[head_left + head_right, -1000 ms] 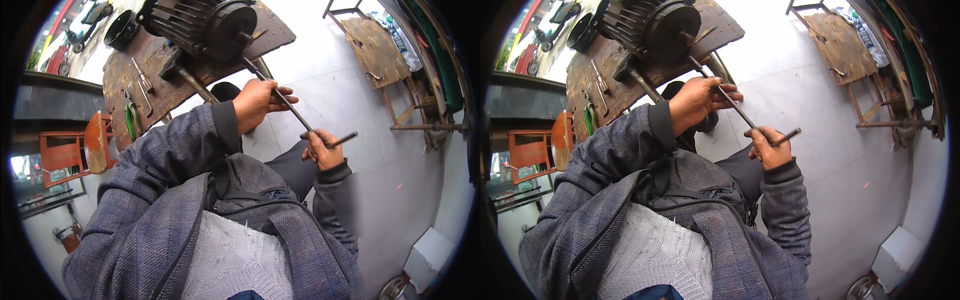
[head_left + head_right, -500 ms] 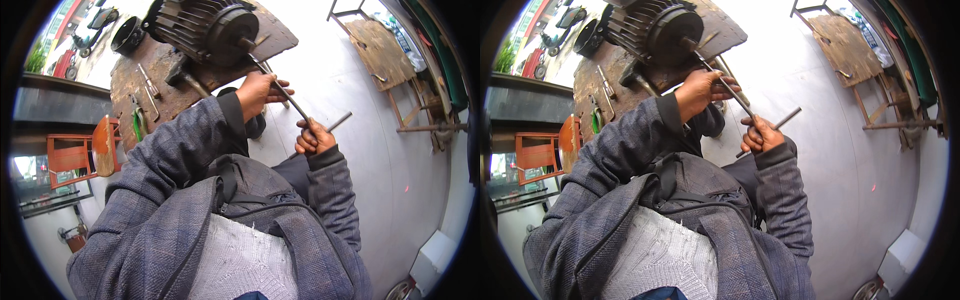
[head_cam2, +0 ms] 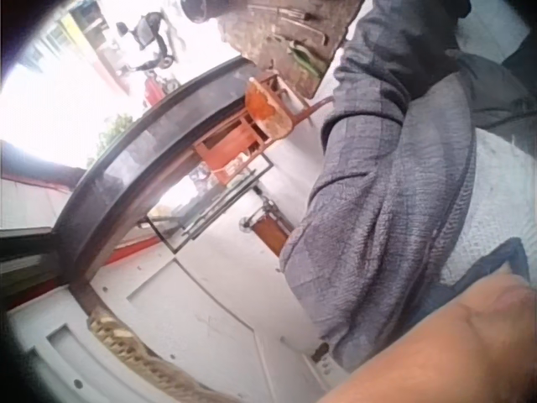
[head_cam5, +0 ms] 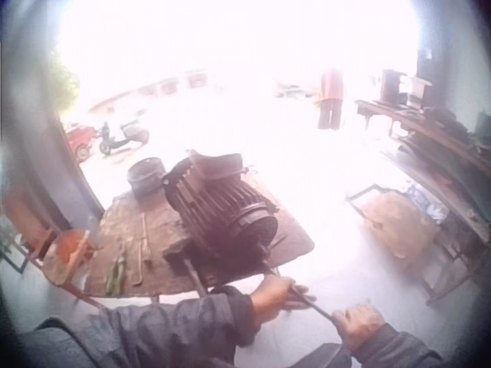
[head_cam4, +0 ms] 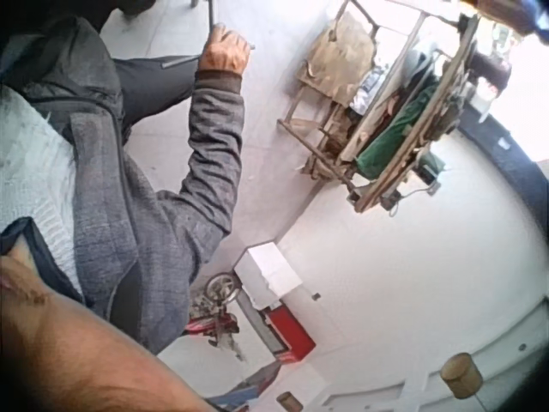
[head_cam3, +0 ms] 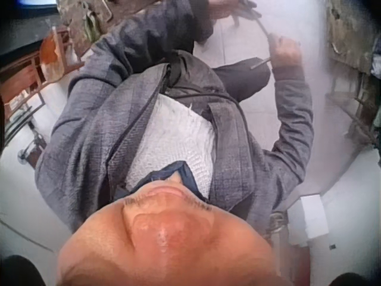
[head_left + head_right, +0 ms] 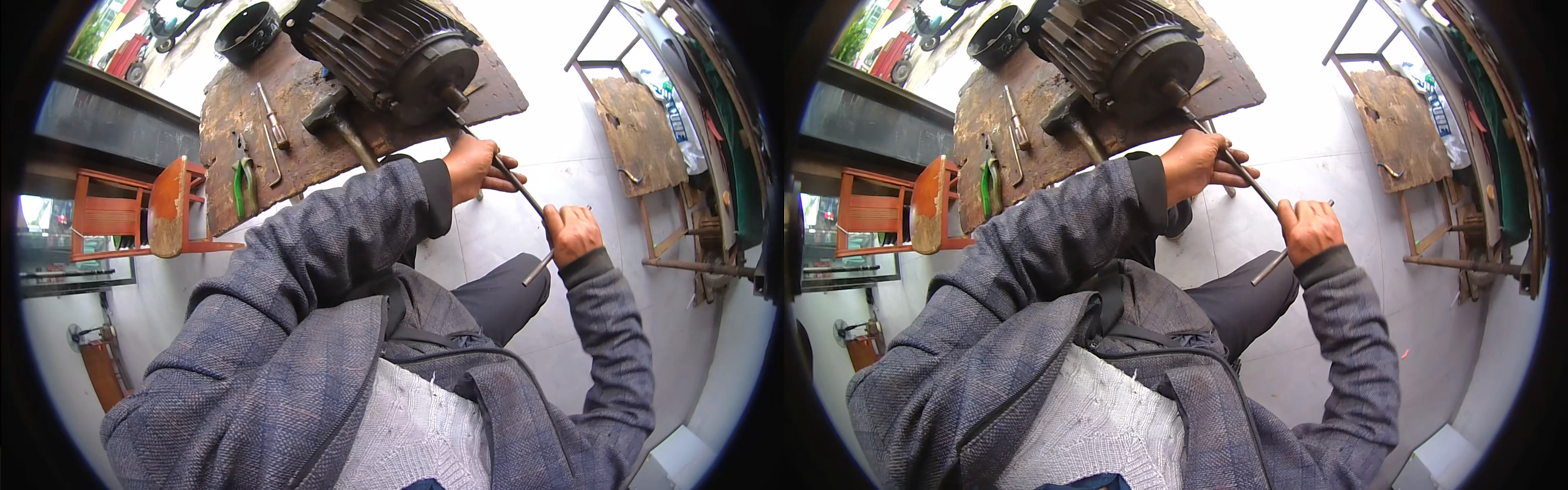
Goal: The person uses a metal rod and hammer to tap and adjust a bolt on a motor mounted on a workbench. They repeatedly reposition the rod, strike it, and check the bolt by hand, then continue tapping to secure the component.
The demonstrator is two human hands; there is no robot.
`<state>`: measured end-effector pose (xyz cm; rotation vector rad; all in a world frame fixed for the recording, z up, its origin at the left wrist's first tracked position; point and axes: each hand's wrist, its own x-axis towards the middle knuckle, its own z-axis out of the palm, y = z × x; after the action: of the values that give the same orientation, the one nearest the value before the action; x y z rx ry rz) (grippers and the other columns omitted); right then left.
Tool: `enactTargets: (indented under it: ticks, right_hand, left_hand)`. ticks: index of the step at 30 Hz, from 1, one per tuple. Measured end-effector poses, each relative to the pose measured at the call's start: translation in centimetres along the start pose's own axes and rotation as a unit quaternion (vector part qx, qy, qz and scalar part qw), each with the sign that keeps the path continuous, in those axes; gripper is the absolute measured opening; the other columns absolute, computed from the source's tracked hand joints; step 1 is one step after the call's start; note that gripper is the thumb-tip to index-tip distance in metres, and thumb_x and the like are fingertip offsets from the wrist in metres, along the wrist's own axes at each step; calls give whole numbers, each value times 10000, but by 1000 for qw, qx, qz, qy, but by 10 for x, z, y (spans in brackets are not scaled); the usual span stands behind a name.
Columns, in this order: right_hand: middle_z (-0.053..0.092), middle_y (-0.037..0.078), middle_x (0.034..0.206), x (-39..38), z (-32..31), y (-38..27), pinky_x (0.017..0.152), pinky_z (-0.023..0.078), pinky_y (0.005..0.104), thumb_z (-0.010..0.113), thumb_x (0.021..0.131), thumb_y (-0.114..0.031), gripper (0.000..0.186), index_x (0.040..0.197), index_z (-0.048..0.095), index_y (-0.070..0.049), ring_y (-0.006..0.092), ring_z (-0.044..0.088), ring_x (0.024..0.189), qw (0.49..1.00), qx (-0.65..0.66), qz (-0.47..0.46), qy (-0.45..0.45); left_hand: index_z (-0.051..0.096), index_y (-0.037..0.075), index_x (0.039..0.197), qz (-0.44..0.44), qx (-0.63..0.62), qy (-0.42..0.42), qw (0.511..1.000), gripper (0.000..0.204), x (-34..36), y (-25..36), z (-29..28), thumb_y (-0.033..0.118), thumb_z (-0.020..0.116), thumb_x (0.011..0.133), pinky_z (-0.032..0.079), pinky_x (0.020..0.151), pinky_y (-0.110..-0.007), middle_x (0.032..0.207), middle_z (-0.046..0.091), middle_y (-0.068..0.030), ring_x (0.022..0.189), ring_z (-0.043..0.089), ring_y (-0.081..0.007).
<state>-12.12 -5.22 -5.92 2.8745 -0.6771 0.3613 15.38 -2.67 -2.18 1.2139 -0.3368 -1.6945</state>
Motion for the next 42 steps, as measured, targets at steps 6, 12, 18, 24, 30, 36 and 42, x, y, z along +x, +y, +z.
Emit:
enactTargets:
  ticks: [6, 12, 18, 24, 30, 36, 42]
  right_hand:
    - [654, 164, 1275, -45, -9, 13, 989, 516, 461, 729, 964, -322, 617, 1456, 516, -17, 323, 643, 1147, 634, 522, 567, 63]
    - [730, 201, 1055, -39, 23, -57, 895, 594, 442, 672, 995, -237, 524, 1445, 505, -28, 369, 735, 960, 406, 852, 330, -13]
    - [733, 102, 921, -7, 16, -24, 1006, 487, 470, 655, 762, 42, 289, 1040, 695, -25, 281, 721, 885, 977, 148, 59, 141]
    - [687, 128, 1155, -40, 29, -36, 1020, 483, 454, 695, 747, 20, 513, 1254, 678, -62, 292, 668, 1079, 970, 128, 168, 120]
    - [618, 233, 1381, -64, 39, -74, 1066, 503, 576, 526, 1002, -644, 798, 1514, 466, -34, 391, 632, 1249, 213, 864, 454, 45]
    - [695, 253, 1203, -34, 34, -101, 960, 574, 504, 622, 967, -151, 548, 1458, 485, 49, 410, 705, 1083, 271, 917, 283, 65]
    - [730, 115, 976, -18, 27, -48, 979, 507, 485, 701, 793, -42, 232, 1024, 716, -41, 306, 708, 923, 981, 160, 60, 93]
  left_hand:
    - [465, -157, 1204, -11, 9, -10, 1000, 367, 0, 0, -5, 137, 302, 1059, 663, 826, -424, 1131, 627, -302, 1014, 736, -412]
    - [476, -155, 1168, -12, 5, -9, 1000, 334, 0, -3, -10, 131, 343, 1058, 664, 829, -438, 1070, 628, -267, 999, 738, -427]
    - [453, -157, 1203, -17, -37, 24, 999, 327, -1, -6, -6, 113, 340, 1055, 667, 825, -446, 1124, 612, -272, 1005, 738, -416]
    - [480, -130, 1170, -7, -10, 20, 1000, 342, -2, -9, -12, 161, 330, 1071, 665, 793, -434, 1097, 626, -246, 981, 742, -391]
    - [492, -104, 1133, -15, 9, 9, 1000, 288, -8, -7, -18, 145, 369, 1054, 655, 865, -478, 1033, 626, -224, 994, 742, -419]
    - [459, -73, 1179, -20, 1, 27, 999, 268, -11, -5, -15, 129, 337, 1052, 645, 878, -498, 1063, 611, -219, 1023, 733, -421]
    - [475, -142, 1175, -15, 38, 39, 998, 363, -18, -5, -14, 158, 296, 1078, 647, 875, -464, 1110, 615, -247, 991, 739, -372]
